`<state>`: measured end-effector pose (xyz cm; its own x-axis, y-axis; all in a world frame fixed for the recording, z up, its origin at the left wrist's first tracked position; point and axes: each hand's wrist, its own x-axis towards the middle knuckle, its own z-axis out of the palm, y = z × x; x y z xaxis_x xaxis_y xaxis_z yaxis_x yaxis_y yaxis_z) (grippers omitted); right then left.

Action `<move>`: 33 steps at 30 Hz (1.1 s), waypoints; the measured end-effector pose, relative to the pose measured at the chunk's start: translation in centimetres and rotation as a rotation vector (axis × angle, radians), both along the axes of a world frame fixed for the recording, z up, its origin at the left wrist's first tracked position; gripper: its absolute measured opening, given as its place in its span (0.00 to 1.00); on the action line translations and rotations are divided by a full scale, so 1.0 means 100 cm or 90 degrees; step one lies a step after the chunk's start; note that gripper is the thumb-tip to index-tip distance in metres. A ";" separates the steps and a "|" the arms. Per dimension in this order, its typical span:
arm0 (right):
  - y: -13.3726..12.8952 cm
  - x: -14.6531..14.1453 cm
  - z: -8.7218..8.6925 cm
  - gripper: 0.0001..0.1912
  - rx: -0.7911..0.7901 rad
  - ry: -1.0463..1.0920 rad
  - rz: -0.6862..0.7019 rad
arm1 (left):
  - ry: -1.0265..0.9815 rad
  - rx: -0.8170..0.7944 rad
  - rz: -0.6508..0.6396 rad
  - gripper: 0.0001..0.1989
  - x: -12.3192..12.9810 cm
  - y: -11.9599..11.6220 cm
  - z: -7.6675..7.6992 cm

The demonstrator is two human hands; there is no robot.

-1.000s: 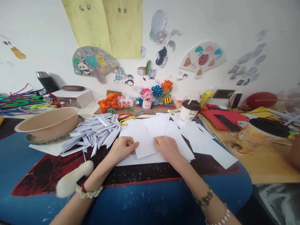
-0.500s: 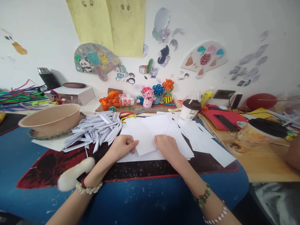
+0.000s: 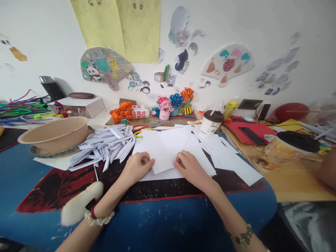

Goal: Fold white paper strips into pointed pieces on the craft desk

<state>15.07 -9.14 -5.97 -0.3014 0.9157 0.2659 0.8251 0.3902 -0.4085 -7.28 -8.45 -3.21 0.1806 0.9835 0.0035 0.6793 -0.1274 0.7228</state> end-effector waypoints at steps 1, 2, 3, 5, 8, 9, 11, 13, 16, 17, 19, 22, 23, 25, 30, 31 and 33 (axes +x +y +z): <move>-0.001 -0.001 -0.002 0.10 0.014 0.001 -0.007 | 0.010 0.006 0.011 0.17 0.002 -0.001 0.000; -0.002 -0.002 -0.004 0.09 0.026 -0.001 -0.011 | 0.023 0.014 0.022 0.17 0.004 -0.003 0.001; -0.002 -0.003 -0.007 0.09 0.034 -0.004 -0.013 | 0.036 0.024 0.033 0.18 0.006 -0.005 0.001; -0.001 -0.004 -0.010 0.09 0.041 -0.010 -0.016 | 0.064 0.042 0.051 0.19 0.009 -0.009 0.002; 0.000 -0.005 -0.013 0.09 0.033 -0.010 -0.024 | 0.082 0.051 0.058 0.17 0.011 -0.012 0.001; 0.000 -0.005 -0.014 0.09 0.029 -0.010 -0.027 | 0.078 0.049 0.059 0.16 0.010 -0.012 0.001; 0.001 -0.004 -0.014 0.09 0.023 -0.012 -0.027 | 0.060 0.034 0.050 0.15 0.007 -0.012 0.000; 0.002 -0.004 -0.016 0.09 0.030 -0.022 -0.028 | 0.041 0.018 0.034 0.16 0.004 -0.011 -0.001; 0.003 -0.004 -0.017 0.09 0.055 -0.048 -0.031 | 0.022 0.017 0.020 0.16 0.001 -0.011 -0.001; 0.003 -0.004 -0.018 0.09 0.061 -0.055 -0.030 | 0.016 0.020 0.020 0.17 0.000 -0.011 -0.001; 0.003 -0.004 -0.018 0.08 0.064 -0.063 -0.027 | 0.011 0.020 0.016 0.17 -0.001 -0.013 -0.001; 0.002 -0.004 -0.017 0.08 0.061 -0.061 -0.030 | 0.007 0.020 0.023 0.17 -0.003 -0.016 -0.002; 0.001 -0.004 -0.016 0.08 0.062 -0.057 -0.031 | 0.003 0.019 0.028 0.18 -0.005 -0.018 -0.002; 0.000 -0.004 -0.015 0.09 0.064 -0.043 -0.033 | -0.006 0.015 0.035 0.18 -0.008 -0.022 -0.002; -0.006 -0.005 -0.015 0.09 0.062 0.036 -0.038 | 0.015 0.049 0.023 0.18 -0.023 -0.028 0.009; -0.008 -0.004 -0.015 0.08 0.065 0.051 -0.038 | 0.022 0.066 0.033 0.18 -0.028 -0.028 0.013; -0.010 -0.003 -0.016 0.06 0.083 0.071 -0.041 | 0.022 0.097 0.068 0.17 -0.039 -0.024 0.022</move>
